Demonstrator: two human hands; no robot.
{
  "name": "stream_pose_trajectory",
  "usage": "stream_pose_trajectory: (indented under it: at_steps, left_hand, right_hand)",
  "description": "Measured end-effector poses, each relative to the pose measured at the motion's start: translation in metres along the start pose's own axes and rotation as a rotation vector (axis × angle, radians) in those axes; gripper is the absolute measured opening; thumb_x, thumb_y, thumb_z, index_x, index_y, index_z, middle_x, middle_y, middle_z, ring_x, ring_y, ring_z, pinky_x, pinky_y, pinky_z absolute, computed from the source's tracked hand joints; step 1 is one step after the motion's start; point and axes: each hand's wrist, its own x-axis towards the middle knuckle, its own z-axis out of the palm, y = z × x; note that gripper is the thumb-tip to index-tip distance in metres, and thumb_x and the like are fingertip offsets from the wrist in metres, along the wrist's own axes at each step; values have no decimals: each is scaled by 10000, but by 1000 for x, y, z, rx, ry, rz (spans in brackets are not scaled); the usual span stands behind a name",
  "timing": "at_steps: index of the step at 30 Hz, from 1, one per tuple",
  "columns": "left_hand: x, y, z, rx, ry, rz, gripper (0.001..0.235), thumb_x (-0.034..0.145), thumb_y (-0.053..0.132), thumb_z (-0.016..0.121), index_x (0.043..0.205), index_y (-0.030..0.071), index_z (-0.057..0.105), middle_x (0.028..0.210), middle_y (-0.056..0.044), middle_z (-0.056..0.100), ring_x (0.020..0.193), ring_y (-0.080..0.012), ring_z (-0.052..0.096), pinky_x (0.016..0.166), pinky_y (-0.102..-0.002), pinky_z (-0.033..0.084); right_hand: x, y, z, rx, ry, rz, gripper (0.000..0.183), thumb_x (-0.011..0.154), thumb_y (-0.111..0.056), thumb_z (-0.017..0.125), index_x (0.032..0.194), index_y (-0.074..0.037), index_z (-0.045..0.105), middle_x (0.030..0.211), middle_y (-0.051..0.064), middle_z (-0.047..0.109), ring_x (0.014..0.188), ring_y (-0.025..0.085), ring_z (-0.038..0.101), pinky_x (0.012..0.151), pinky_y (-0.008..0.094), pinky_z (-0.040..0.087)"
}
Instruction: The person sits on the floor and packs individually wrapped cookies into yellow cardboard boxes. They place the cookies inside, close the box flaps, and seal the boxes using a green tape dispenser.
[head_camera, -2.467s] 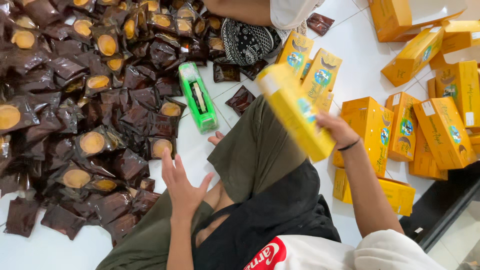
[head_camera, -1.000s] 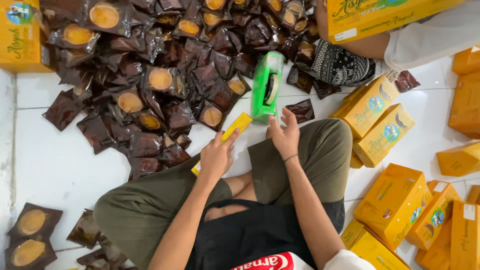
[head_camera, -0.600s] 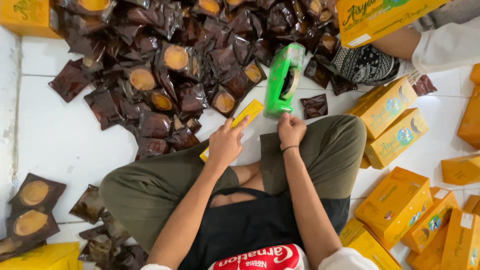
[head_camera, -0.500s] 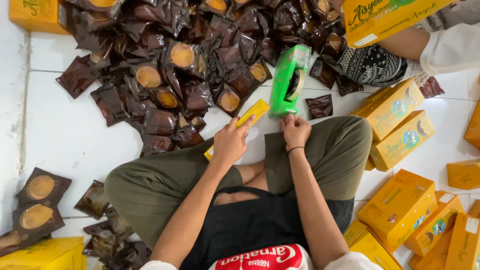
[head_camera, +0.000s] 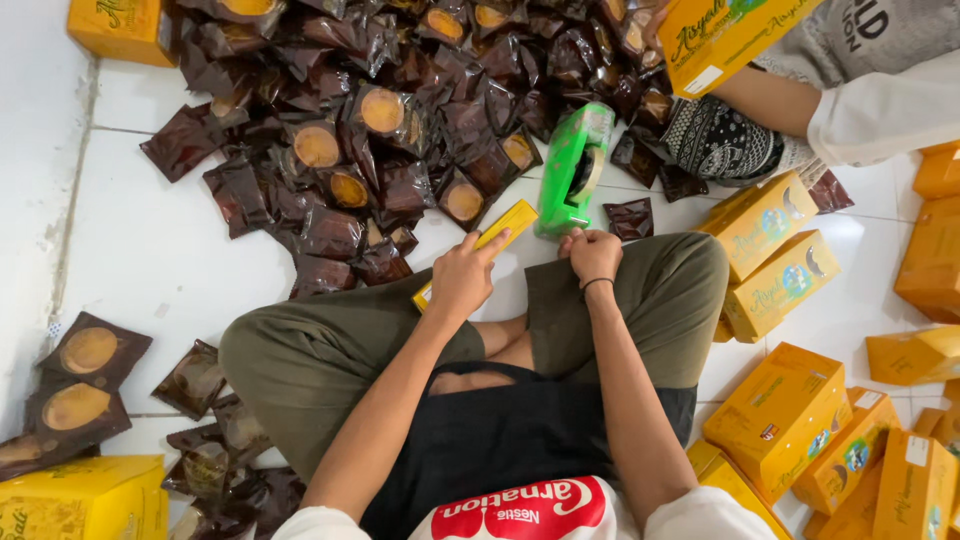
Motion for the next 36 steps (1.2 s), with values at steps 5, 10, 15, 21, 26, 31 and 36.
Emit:
stream_pose_trajectory:
  at_steps: [5,10,15,21,26,31,36]
  left_hand:
    - [0,-1,1,32,16,32,605,936,128,647,1489,352,550,1297,-162,624,1008,-420,738,802,-537,622]
    - [-1,1,-3,35,21,40,597,940,117,640,1487,339,550,1296,-158,622,1005,-424,738,809,-535,622]
    - [5,-5,4,-8,18,7,574,944,140,618,1485,322,565,1310,-140,629,1002,-394,744,828,-498,622]
    - [6,9,-14,25,-25,-23,687,927,77,624,1575,234,462,1420,-223,592,1073,-439,723,879,-528,603]
    - [4,13,-31,49,10,21,820,923,3,576,1654,206,267,1337,-282,606,1029,-471,725,836,-553,611]
    - [9,-6,-1,59,63,-18,587,956,153,583,1509,344,539,1309,-191,634,994,-426,738,790,-513,612]
    - [22,-6,24,20,238,-145,288,1001,464,640,1251,387,762,1096,-79,739,824,-321,773,702,-406,617]
  right_hand:
    - [17,4,-14,-58,-102,-50,192,857,-299,757,911,-127,825,749,118,746,872,349,745,785,455,580]
    - [-3,-5,-16,-100,-145,-111,164,798,-318,765,790,-169,832,688,143,734,819,391,740,716,495,565]
    - [-43,-22,-21,399,-230,-308,196,1003,-217,713,957,-36,769,642,91,718,453,126,619,465,247,480]
    - [-75,-62,-5,871,-354,-392,386,1030,-35,649,1318,-63,394,621,108,636,437,113,523,447,197,397]
    - [-44,-32,46,312,-355,-136,413,842,-303,867,732,-134,506,459,63,553,354,194,534,358,289,386]
    - [-51,-29,17,238,316,-468,230,839,-195,877,875,-169,652,820,62,708,795,287,695,729,380,538]
    - [-14,-26,18,361,300,-447,478,863,-81,860,1264,18,619,1135,290,675,1043,481,686,779,495,644]
